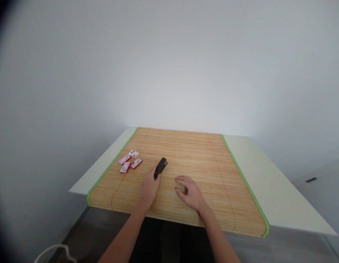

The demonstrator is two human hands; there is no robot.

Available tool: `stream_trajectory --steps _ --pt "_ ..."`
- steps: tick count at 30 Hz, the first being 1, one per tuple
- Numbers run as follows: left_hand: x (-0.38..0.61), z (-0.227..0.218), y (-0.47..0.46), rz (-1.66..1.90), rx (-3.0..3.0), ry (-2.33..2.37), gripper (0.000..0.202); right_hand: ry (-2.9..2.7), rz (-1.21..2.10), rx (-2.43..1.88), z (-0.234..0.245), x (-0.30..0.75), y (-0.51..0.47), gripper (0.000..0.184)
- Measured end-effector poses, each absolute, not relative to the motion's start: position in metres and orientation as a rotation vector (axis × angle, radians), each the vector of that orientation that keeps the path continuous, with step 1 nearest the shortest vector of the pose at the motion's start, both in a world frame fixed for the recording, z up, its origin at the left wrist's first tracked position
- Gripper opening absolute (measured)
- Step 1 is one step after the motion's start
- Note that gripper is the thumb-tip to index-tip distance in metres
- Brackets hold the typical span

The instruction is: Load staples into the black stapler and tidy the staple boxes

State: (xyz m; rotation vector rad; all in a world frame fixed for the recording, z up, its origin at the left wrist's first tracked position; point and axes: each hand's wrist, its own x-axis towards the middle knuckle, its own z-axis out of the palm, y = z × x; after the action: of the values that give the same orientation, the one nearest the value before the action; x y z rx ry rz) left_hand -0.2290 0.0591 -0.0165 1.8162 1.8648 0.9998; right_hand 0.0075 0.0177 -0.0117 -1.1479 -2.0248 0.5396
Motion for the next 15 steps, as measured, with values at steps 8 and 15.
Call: stream_trajectory --steps 8,15 --pt "-0.296 -0.020 0.086 1.211 1.799 2.164 0.050 -2.006 0.559 -1.140 -0.014 0.009 0.018 0.036" --pt "-0.310 -0.025 0.090 1.287 1.815 2.203 0.052 -2.012 0.568 -1.139 -0.014 0.009 0.019 0.036"
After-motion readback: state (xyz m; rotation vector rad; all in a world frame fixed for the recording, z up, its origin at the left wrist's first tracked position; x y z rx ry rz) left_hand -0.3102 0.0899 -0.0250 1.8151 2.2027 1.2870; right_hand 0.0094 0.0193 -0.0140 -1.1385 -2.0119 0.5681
